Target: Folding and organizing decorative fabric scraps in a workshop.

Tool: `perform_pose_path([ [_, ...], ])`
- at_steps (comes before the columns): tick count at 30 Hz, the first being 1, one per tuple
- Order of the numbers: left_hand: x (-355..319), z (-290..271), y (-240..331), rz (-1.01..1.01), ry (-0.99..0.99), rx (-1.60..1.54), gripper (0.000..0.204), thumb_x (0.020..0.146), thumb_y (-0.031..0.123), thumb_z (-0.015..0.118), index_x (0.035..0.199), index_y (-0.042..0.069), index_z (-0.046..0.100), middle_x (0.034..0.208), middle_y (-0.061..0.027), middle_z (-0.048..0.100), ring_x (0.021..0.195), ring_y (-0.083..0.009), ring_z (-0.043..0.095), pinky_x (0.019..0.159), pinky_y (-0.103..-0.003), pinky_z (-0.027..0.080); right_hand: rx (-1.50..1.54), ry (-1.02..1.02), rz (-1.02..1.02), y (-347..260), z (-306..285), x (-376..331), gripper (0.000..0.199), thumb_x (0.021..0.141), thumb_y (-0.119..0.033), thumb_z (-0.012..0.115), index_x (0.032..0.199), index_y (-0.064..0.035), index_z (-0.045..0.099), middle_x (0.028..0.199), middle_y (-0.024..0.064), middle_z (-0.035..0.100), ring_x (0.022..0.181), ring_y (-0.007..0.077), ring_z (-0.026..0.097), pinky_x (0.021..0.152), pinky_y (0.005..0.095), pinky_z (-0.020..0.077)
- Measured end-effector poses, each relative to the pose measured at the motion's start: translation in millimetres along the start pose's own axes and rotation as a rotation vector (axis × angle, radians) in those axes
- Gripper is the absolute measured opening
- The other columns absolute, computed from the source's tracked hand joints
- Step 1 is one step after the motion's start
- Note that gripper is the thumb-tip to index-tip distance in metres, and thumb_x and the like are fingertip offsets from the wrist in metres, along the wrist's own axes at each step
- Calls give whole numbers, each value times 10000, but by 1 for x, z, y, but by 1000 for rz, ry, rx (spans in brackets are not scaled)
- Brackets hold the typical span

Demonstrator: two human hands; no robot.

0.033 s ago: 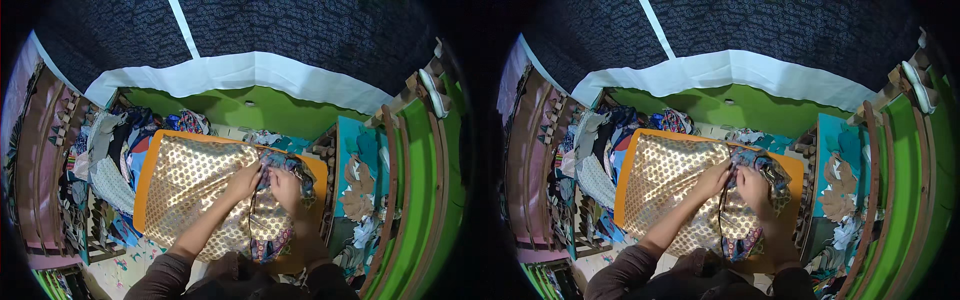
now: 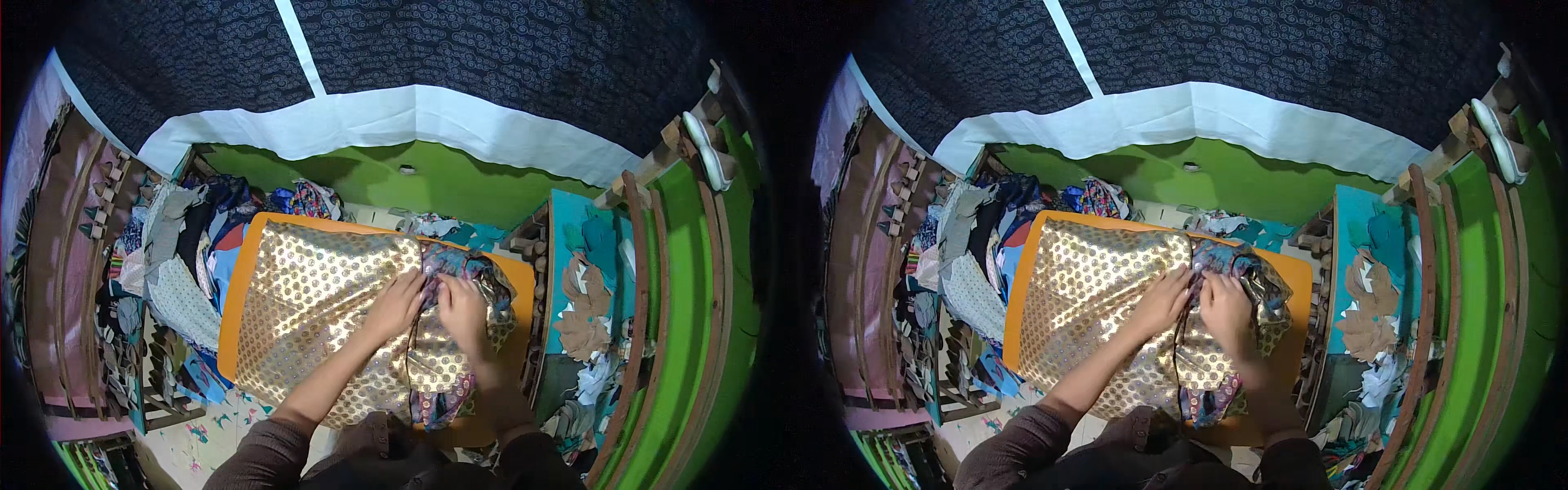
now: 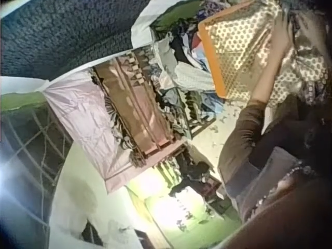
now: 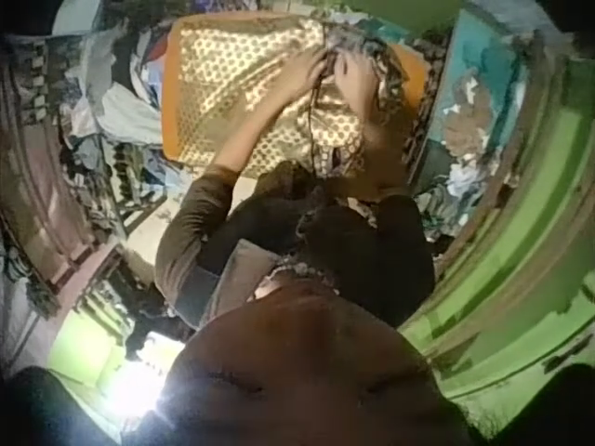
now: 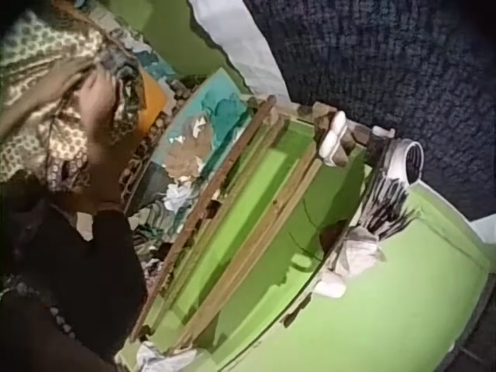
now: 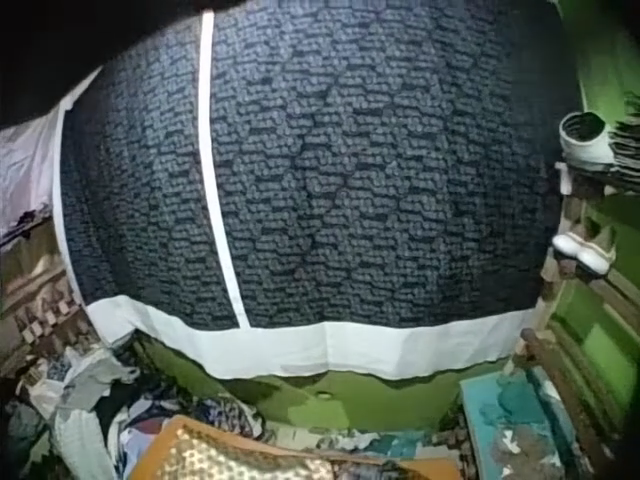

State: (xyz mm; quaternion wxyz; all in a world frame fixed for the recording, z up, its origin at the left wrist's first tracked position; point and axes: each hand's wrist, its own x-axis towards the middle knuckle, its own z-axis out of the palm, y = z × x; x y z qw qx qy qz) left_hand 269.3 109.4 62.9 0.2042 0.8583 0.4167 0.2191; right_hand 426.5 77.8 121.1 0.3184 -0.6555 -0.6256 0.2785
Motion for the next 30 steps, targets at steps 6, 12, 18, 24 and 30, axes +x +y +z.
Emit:
perform_pose_path([
  [6, -117, -5, 41, 24, -255, 253, 525, 862, 367, 410, 1256, 23, 374, 1308, -171, 357, 1223, -307, 324, 1017, -455, 207, -486, -44, -217, 21, 74, -67, 546, 830, -351, 454, 1321, -151, 323, 1362, 142, 275, 1202, 377, 302, 1009, 522, 162],
  [12, -207, -12, 41, 100, -325, 231, 532, 848, 412, 427, 1278, 104, 382, 1324, -143, 350, 1237, -274, 312, 1027, -451, 185, -575, -60, -147, 6, 95, -113, 488, 833, -342, 456, 1265, -121, 412, 1356, 170, 277, 1232, 375, 261, 1005, 508, 182],
  [18, -302, -38, 11, 163, -248, 355, 483, 841, 400, 448, 1283, 211, 395, 1349, -111, 324, 1238, -267, 315, 1012, -422, 224, -497, -145, -55, -25, 126, -204, 515, 844, -334, 449, 1296, -105, 358, 1371, 176, 237, 1274, 371, 177, 1011, 527, 151],
  [24, -388, -72, -33, 139, -248, 362, 500, 801, 326, 523, 1267, 190, 405, 1366, -128, 279, 1241, -308, 276, 1014, -436, 217, -382, 25, 48, -45, 169, -295, 501, 818, -213, 488, 1267, -42, 347, 1308, 254, 279, 1214, 402, 246, 987, 485, 219],
  [30, -435, -121, -102, -301, 168, 247, 672, 737, 223, 611, 1291, 3, 301, 1324, -262, 253, 1202, -382, 283, 985, -453, 254, -221, 508, 339, -42, 186, -361, 581, 774, -142, 564, 1273, -9, 298, 1266, 259, 272, 1159, 402, 303, 967, 443, 264],
])
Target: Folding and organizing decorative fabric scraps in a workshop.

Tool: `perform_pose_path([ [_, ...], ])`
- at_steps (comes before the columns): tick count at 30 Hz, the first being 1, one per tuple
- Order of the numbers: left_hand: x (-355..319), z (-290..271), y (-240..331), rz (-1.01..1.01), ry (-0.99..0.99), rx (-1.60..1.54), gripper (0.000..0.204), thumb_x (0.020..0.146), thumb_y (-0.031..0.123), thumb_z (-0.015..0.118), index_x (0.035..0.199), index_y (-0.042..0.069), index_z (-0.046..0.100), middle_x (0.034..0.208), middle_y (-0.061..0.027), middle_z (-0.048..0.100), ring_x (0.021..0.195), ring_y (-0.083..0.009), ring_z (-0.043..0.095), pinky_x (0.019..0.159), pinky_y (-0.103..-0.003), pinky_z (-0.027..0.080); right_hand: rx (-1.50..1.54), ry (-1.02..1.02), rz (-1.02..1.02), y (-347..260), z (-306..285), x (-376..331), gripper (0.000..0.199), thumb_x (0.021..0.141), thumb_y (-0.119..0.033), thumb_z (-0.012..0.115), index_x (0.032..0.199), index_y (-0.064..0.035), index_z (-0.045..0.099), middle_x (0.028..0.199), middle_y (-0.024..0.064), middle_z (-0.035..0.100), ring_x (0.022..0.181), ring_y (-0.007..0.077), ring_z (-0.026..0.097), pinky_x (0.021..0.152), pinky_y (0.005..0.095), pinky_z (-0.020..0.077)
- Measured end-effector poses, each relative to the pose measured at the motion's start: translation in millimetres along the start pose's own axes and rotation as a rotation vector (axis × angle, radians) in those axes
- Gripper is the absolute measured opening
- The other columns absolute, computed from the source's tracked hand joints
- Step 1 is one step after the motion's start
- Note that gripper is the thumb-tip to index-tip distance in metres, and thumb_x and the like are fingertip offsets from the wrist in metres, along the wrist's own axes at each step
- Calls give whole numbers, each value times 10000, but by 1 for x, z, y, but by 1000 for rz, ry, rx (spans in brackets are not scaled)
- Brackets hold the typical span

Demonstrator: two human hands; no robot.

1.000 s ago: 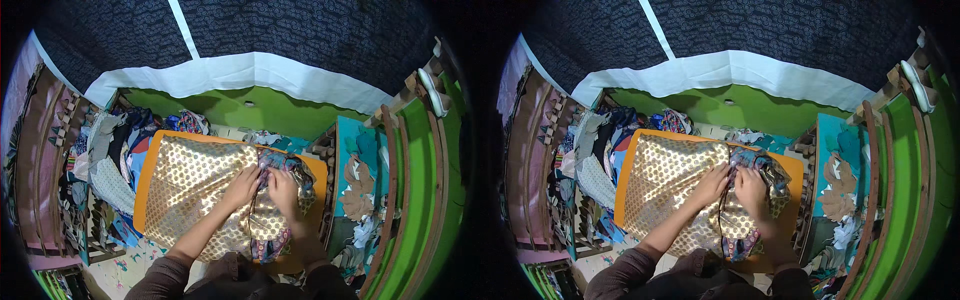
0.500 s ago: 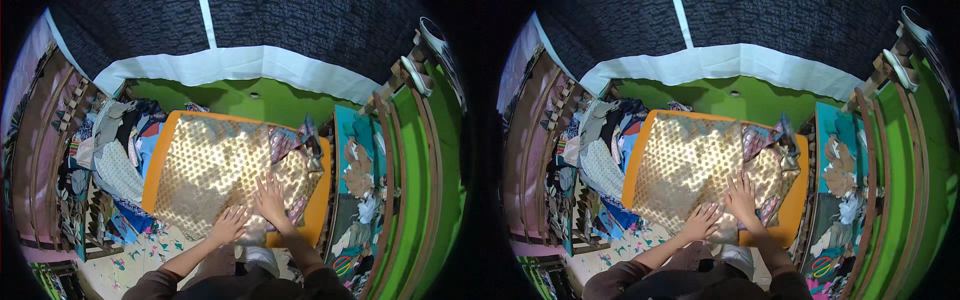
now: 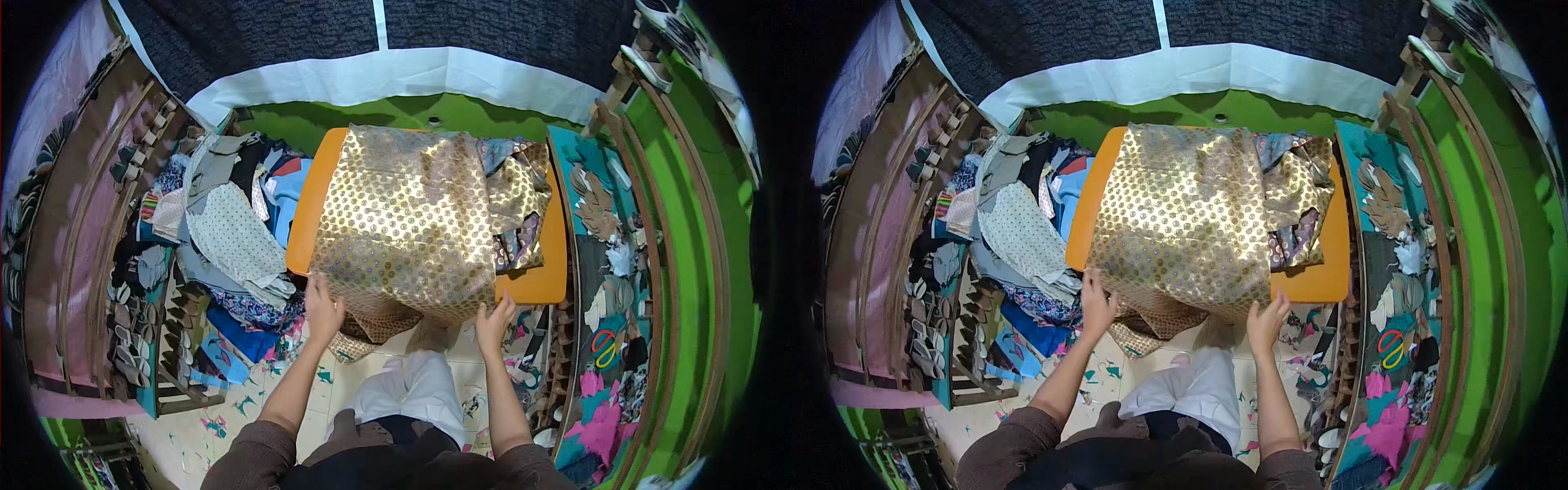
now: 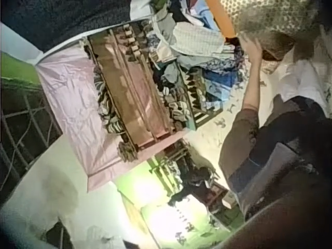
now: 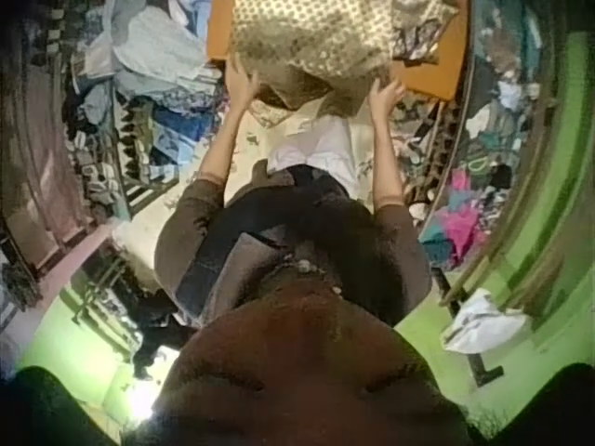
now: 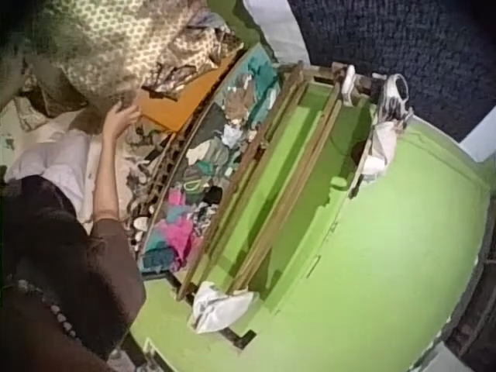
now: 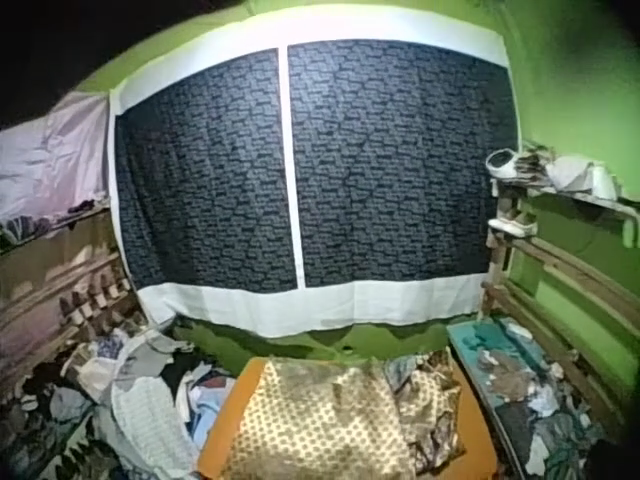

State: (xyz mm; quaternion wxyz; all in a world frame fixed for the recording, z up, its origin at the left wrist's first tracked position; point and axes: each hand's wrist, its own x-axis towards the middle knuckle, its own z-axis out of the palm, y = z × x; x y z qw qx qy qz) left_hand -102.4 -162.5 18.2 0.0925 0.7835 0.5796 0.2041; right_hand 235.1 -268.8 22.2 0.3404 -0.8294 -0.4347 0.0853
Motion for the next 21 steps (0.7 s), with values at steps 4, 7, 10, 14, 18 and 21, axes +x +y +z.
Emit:
perform_pose_path([
  [4, 19, 4, -27, -312, 71, -213, 784, 724, 165, 634, 1301, -72, 160, 1317, -286, 171, 1193, -405, 261, 989, -424, 253, 174, 63, 283, 16, 33, -12, 688, 747, -77, 607, 1296, 3, 201, 1274, 231, 261, 1132, 352, 335, 948, 391, 291],
  [7, 19, 22, -23, -383, 176, -339, 838, 716, 170, 653, 1305, -75, 109, 1319, -258, 123, 1208, -371, 231, 1004, -382, 239, 662, 132, 478, 15, 52, -16, 684, 739, -46, 619, 1274, 17, 198, 1231, 191, 332, 1103, 285, 379, 899, 341, 330],
  [10, 19, 35, -18, -461, 346, -355, 802, 717, 185, 677, 1291, -70, 177, 1280, -269, 265, 1107, -349, 401, 912, -369, 350, 652, 34, 730, 13, 54, -10, 584, 724, -17, 628, 1213, 14, 310, 1106, 147, 464, 993, 221, 470, 825, 300, 367],
  [14, 22, 14, -19, -626, -121, -524, 313, 766, 269, 640, 774, -37, 575, 645, -59, 544, 557, -137, 462, 527, -295, 359, 502, -521, 537, 8, 14, 0, 253, 761, -169, 629, 934, 14, 604, 819, 42, 605, 792, 146, 534, 749, 270, 392],
  [18, 42, -61, -26, -322, 75, -1175, 307, 837, 277, 567, 948, -9, 561, 751, -12, 546, 658, -99, 482, 594, -237, 381, 1475, -423, 167, -35, -57, 46, 344, 793, -225, 618, 1072, -48, 525, 936, 44, 583, 838, 125, 542, 758, 297, 432],
  [21, 52, -83, 6, -364, -237, -1042, 497, 794, 332, 612, 1137, -5, 487, 996, -86, 562, 876, -133, 533, 760, -266, 415, 690, -691, 276, -33, -65, 49, 506, 749, -276, 664, 1146, -31, 467, 1019, 92, 562, 931, 189, 532, 851, 334, 403],
])
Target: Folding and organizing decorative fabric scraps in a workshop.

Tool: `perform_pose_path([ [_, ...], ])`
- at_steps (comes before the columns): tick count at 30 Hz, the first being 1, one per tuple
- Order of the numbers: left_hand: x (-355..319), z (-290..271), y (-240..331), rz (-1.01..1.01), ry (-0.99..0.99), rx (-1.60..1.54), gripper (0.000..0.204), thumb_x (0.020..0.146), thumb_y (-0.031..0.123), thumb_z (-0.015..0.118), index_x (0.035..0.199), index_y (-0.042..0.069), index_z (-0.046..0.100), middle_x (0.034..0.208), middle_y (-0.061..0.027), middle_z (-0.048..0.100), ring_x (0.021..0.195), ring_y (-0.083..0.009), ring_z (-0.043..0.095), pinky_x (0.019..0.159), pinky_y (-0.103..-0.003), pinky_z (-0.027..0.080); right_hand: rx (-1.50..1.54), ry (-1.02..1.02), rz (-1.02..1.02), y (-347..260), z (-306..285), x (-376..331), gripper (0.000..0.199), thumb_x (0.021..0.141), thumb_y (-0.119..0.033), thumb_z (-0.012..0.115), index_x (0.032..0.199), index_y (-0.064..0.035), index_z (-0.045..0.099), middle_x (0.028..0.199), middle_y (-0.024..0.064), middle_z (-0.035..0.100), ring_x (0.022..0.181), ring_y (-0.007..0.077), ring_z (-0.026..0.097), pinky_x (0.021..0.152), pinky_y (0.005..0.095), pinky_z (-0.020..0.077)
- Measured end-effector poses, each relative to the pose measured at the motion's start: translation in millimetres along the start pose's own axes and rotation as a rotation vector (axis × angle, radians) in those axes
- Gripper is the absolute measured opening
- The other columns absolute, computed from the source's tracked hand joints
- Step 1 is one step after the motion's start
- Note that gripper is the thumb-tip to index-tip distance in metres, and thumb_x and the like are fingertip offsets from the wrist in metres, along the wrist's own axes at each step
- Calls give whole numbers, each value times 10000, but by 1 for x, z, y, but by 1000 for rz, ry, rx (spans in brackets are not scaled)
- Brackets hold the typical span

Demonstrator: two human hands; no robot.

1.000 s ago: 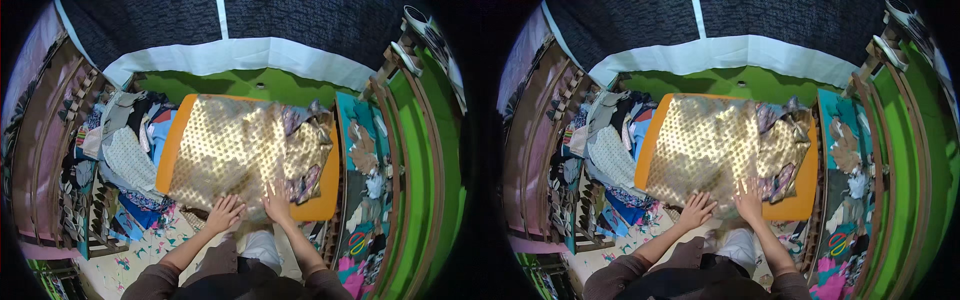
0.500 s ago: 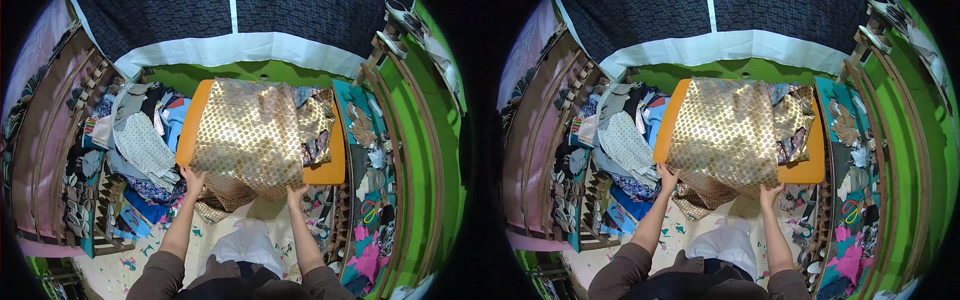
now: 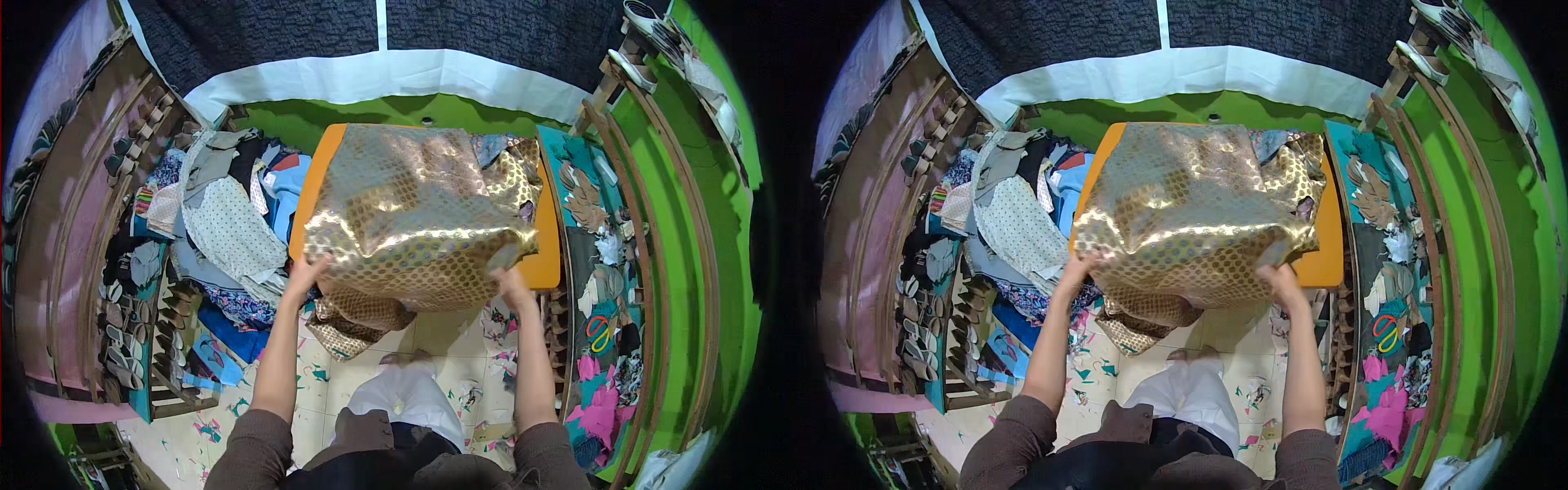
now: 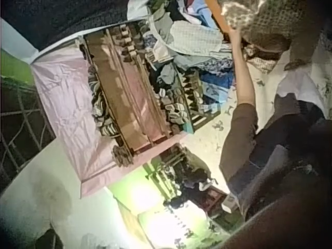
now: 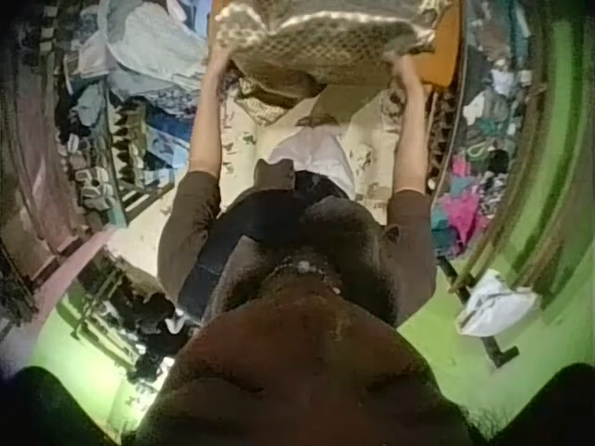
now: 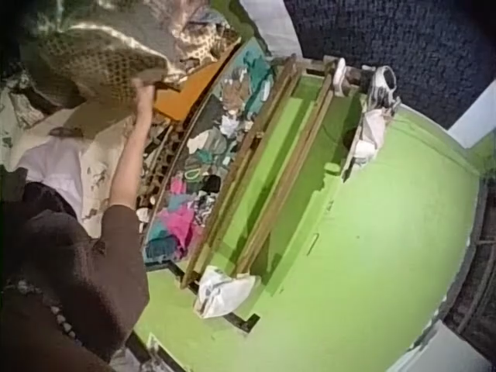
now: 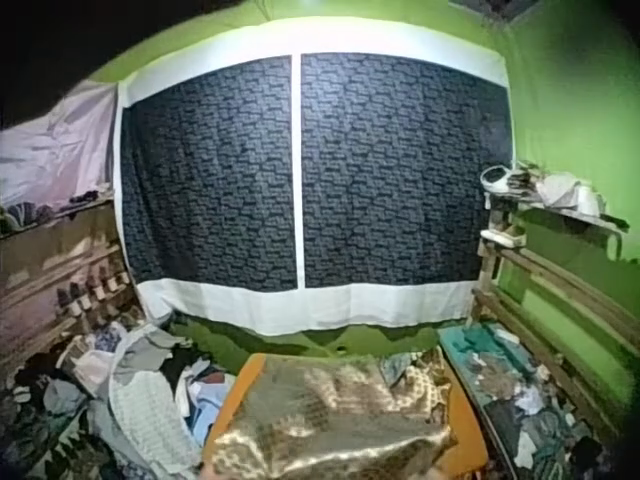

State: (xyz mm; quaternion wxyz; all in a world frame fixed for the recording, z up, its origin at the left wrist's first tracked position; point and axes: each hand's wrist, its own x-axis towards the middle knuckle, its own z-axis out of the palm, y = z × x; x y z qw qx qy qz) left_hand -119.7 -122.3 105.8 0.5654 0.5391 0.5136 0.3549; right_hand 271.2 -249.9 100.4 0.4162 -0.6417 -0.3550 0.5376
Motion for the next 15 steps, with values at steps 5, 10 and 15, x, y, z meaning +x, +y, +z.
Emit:
perform_pose_path([
  [5, 0, -11, -40, -230, -390, 302, 447, 758, 307, 653, 1038, -16, 523, 863, -38, 601, 797, -125, 551, 721, -268, 430, -271, -47, 153, 17, 9, -7, 532, 703, -117, 694, 1163, 4, 458, 1032, 126, 576, 964, 198, 552, 832, 323, 446],
  [10, -24, -22, 6, -184, -365, -49, 485, 745, 238, 673, 1124, 13, 471, 1017, -43, 558, 875, -120, 533, 786, -261, 431, 321, -68, 39, -8, -29, -36, 508, 697, -203, 700, 1118, -22, 478, 1044, 103, 566, 987, 192, 536, 873, 319, 417],
  [15, -36, -4, 3, -244, -461, 301, 369, 783, 188, 628, 1101, 26, 533, 1058, -46, 566, 921, -111, 509, 810, -272, 409, -536, -57, 113, 20, -11, -36, 590, 657, -177, 726, 1162, -16, 466, 982, 86, 569, 983, 190, 519, 875, 342, 391],
])
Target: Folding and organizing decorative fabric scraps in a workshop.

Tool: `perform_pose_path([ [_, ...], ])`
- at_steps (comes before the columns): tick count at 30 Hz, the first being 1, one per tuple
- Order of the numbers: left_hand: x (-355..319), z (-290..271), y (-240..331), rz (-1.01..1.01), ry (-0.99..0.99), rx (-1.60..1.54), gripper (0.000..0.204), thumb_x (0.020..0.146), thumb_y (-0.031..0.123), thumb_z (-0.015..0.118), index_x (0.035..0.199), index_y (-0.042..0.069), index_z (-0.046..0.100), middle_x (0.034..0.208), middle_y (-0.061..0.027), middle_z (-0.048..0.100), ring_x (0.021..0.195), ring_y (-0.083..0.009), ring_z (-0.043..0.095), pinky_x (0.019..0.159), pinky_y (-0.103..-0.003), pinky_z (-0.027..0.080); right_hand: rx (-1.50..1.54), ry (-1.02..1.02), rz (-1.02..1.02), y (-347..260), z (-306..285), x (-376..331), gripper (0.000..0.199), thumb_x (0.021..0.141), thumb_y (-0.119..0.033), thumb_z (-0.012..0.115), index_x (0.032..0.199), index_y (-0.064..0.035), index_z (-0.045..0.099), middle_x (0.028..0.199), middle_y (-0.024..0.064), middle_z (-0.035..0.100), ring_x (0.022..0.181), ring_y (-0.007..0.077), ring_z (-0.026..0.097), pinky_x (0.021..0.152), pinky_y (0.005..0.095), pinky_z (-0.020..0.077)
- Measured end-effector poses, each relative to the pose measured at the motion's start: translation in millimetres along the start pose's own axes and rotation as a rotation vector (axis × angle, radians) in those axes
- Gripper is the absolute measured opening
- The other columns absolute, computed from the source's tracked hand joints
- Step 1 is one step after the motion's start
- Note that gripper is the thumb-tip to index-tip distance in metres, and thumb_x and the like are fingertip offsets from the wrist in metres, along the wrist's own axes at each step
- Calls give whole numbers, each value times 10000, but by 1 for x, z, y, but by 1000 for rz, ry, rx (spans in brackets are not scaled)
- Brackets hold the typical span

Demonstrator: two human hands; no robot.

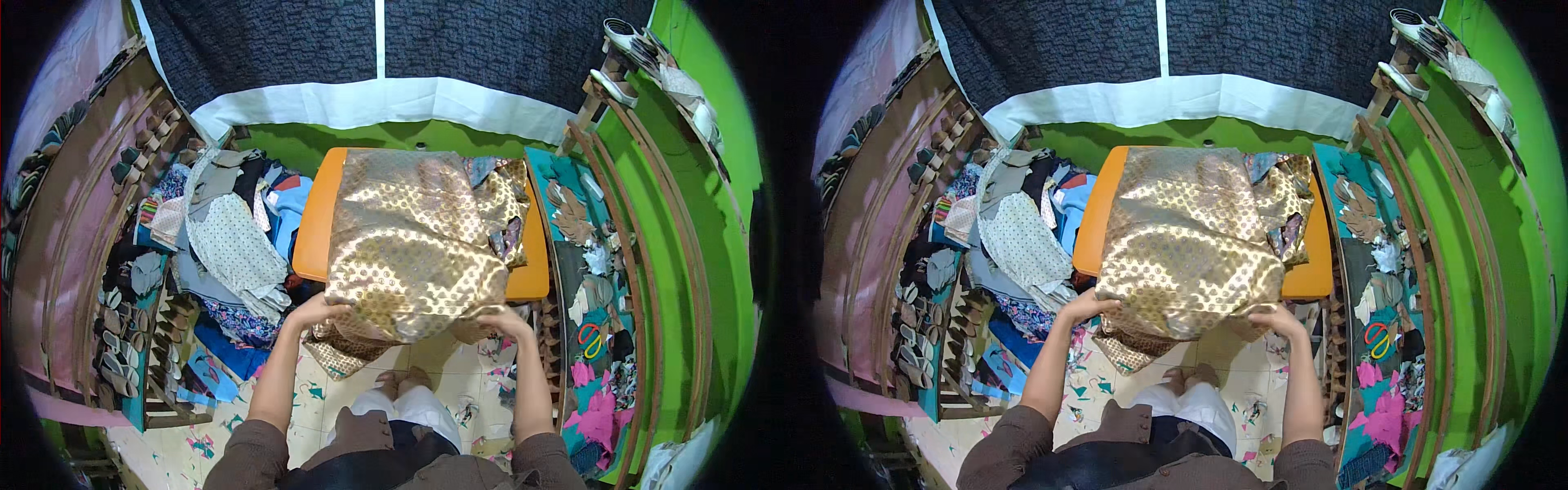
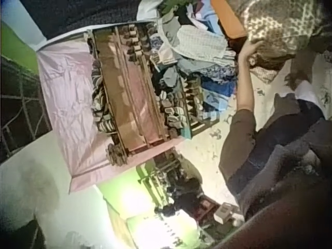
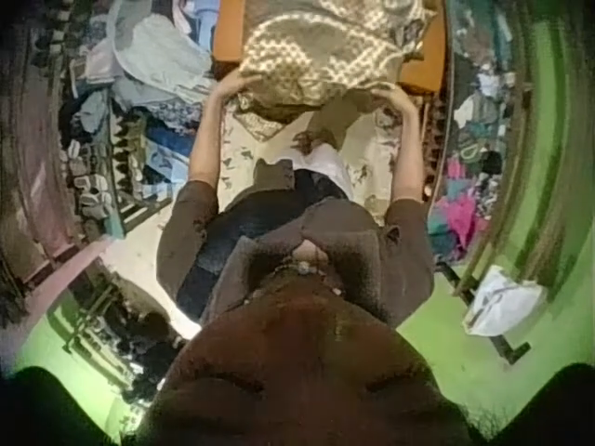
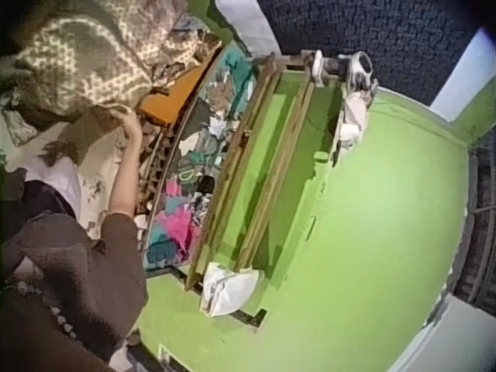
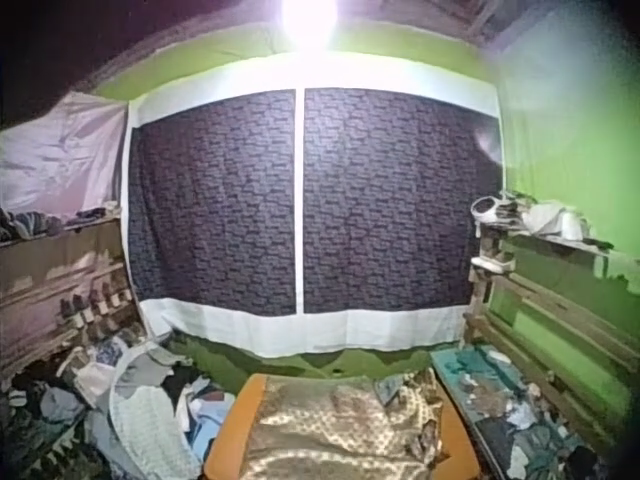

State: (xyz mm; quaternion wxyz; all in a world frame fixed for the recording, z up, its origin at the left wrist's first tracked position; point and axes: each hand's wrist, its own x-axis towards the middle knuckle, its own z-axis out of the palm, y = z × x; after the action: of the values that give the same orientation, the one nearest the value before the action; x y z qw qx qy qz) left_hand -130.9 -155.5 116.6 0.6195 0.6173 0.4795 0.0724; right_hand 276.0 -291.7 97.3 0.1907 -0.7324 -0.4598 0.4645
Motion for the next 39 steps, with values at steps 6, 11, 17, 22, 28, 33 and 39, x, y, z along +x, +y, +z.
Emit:
perform_pose_path([
  [6, -23, -30, 19, 230, 277, 93, 312, 798, 139, 610, 1050, -27, 533, 933, -34, 610, 805, -95, 534, 696, -267, 431, 330, 322, -224, 9, -63, -22, 238, 734, -59, 601, 967, -9, 592, 779, 11, 586, 685, 94, 529, 622, 226, 421],
  [11, -31, -39, 26, 311, 631, 511, 264, 657, 164, 690, 828, -11, 590, 869, -120, 548, 867, -306, 509, 756, -378, 395, -177, 776, -444, -4, -73, -21, 266, 694, -27, 567, 957, -25, 609, 1174, 72, 463, 1058, 199, 453, 873, 308, 367],
  [17, -45, -37, 63, 638, 920, 745, 176, 590, 77, 657, 730, -2, 584, 1103, -78, 478, 1057, -282, 397, 890, -418, 285, 517, 708, -717, -30, -78, -29, 323, 799, 37, 446, 1109, -7, 525, 1113, 39, 541, 969, 139, 513, 853, 269, 396],
  [22, -21, -40, 102, 880, 692, 126, 145, 717, 2, 557, 860, -17, 546, 1075, -97, 545, 1025, -246, 487, 945, -370, 305, 684, 818, -685, -45, -108, -9, 194, 856, -44, 448, 1029, 16, 512, 947, 34, 555, 832, 109, 513, 760, 238, 401],
  [28, 84, -76, 118, 894, 778, -51, 117, 871, 126, 506, 861, 10, 523, 642, 23, 446, 593, -42, 367, 517, -206, 311, 429, 963, -714, -94, -157, 72, 180, 869, -134, 504, 980, 5, 534, 849, 16, 555, 742, 87, 475, 672, 228, 383],
  [33, 182, -118, 144, 737, 956, 18, 176, 846, 161, 542, 838, 6, 459, 692, -32, 489, 616, -97, 435, 552, -253, 367, 362, 871, -770, -133, -198, 179, 169, 869, -155, 516, 923, 1, 550, 747, 4, 515, 662, 75, 415, 598, 237, 355],
  [39, 298, -160, 165, 533, 1024, 262, 225, 845, 194, 526, 833, 1, 411, 617, -101, 436, 553, -173, 430, 537, -308, 380, 97, 841, -567, -169, -243, 309, 289, 870, -214, 489, 969, 57, 493, 838, 174, 568, 752, 240, 526, 695, 315, 408],
])
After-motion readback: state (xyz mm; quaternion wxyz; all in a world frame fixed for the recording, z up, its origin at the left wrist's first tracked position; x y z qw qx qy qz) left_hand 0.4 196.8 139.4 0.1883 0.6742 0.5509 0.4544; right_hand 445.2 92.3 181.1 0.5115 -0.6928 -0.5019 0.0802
